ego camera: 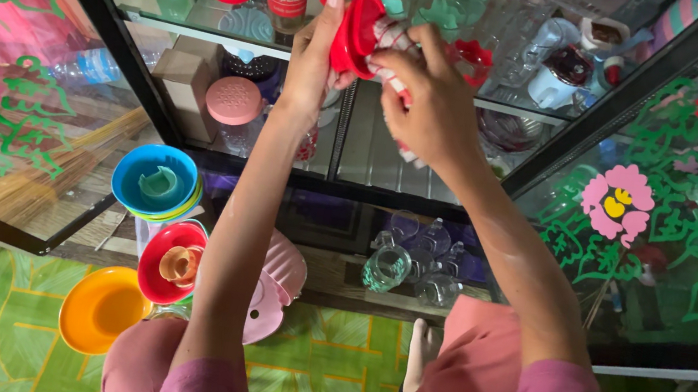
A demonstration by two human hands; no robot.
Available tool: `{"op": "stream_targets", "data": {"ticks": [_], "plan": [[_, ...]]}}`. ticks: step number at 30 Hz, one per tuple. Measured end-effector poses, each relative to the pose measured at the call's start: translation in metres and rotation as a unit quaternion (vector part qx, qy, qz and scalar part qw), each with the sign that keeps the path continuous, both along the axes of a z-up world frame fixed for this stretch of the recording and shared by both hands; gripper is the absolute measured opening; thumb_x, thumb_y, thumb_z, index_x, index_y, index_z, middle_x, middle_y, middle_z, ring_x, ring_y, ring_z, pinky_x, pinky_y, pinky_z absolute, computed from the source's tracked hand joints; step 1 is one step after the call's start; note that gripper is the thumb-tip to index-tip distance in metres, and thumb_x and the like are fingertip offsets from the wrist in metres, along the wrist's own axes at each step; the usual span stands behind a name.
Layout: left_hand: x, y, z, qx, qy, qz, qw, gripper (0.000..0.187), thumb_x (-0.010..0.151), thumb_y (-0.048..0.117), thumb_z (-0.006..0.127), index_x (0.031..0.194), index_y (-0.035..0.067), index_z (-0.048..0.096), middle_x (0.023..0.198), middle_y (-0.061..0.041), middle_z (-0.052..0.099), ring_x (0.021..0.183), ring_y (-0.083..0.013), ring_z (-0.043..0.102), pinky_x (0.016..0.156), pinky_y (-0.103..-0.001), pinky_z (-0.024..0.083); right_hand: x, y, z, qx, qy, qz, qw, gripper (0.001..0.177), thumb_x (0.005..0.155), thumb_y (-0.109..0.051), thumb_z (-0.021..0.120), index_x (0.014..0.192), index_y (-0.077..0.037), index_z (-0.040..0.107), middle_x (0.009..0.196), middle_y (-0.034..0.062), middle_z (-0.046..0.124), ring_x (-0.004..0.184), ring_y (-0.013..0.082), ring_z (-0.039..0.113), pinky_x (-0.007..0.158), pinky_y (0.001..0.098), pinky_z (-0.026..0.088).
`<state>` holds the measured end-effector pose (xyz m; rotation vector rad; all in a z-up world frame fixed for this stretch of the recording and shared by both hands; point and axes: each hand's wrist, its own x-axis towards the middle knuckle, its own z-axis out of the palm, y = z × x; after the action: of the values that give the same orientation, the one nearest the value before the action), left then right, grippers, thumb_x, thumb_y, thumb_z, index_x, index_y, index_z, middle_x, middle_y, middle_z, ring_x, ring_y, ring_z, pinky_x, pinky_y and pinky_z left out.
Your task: The person wipes various plastic bowls, cups, and a glass jar with a striped cloth while sitting on the floor.
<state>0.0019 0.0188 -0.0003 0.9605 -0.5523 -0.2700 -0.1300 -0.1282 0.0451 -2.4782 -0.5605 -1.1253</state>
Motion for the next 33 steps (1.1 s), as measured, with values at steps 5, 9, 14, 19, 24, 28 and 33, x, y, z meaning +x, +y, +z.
{"op": "stream_targets", "data": {"ticks": [5,9,14,19,24,28,33], "plan": [[-0.004,-0.004,0.003,-0.01,-0.033,0.032,0.999,0.057,0.101,0.057,0.057,0.115,0.003,0.065,0.078,-0.001,0.063,0.056,-0.0066,0.052,0.046,-0.023,0.036,-0.004,-0.002,0.007,0.009,0.02,0.043,0.999,0.03,0.09,0.002,0.072,0.117,-0.011,0.071,0.121,0.0109,0.054,0.1,0.03,0.07,0.082,0.0414,0.057],[-0.002,-0.004,-0.002,0.0,-0.045,0.053,0.998,0.055,0.103,0.054,0.058,0.121,0.003,0.064,0.081,-0.001,0.064,0.058,-0.0057,0.053,0.048,-0.022,0.037,0.001,0.001,0.005,-0.037,-0.037,-0.035,0.998,0.024,0.095,0.0,0.073,0.117,-0.011,0.071,0.122,0.0101,0.056,0.099,0.03,0.068,0.081,0.042,0.057],[0.004,-0.012,-0.018,-0.048,-0.07,0.063,0.994,0.046,0.106,0.046,0.061,0.126,0.004,0.06,0.09,-0.002,0.064,0.066,-0.006,0.054,0.055,-0.022,0.041,-0.001,0.007,0.001,-0.005,-0.004,-0.011,1.0,0.028,0.092,0.002,0.072,0.118,-0.008,0.067,0.115,0.0125,0.056,0.101,0.0308,0.067,0.078,0.0394,0.056],[-0.002,-0.01,-0.017,-0.061,-0.115,0.058,0.99,0.043,0.109,0.036,0.061,0.139,0.007,0.053,0.121,-0.004,0.064,0.093,-0.0063,0.061,0.072,-0.022,0.05,0.005,0.002,0.005,0.122,0.04,0.065,0.99,0.035,0.095,0.002,0.074,0.123,-0.005,0.054,0.112,0.009,0.065,0.103,0.0205,0.07,0.088,0.0332,0.055],[-0.012,-0.005,-0.01,-0.028,-0.17,0.041,0.984,0.05,0.106,0.025,0.067,0.147,0.008,0.042,0.139,-0.006,0.058,0.121,-0.0147,0.063,0.091,-0.03,0.061,0.014,0.0,0.001,0.246,-0.001,0.128,0.961,0.043,0.097,0.008,0.069,0.133,-0.004,0.048,0.12,0.0121,0.064,0.108,0.0165,0.066,0.099,0.0287,0.054],[-0.011,0.008,-0.008,-0.042,-0.18,0.006,0.983,0.052,0.106,0.02,0.07,0.148,0.009,0.042,0.139,-0.008,0.06,0.127,-0.0165,0.061,0.098,-0.033,0.063,0.016,0.003,0.001,0.261,-0.009,0.128,0.957,0.044,0.097,0.006,0.071,0.135,-0.003,0.051,0.121,0.0105,0.066,0.113,0.017,0.067,0.102,0.0306,0.055],[-0.002,0.029,-0.009,-0.07,-0.1,-0.014,0.992,0.046,0.107,0.024,0.066,0.146,0.007,0.047,0.135,-0.01,0.062,0.114,-0.0167,0.068,0.091,-0.034,0.064,0.014,0.004,0.003,0.062,-0.033,0.14,0.988,0.044,0.085,0.009,0.079,0.123,-0.004,0.063,0.116,0.0117,0.065,0.107,0.026,0.069,0.093,0.0349,0.055]]}}
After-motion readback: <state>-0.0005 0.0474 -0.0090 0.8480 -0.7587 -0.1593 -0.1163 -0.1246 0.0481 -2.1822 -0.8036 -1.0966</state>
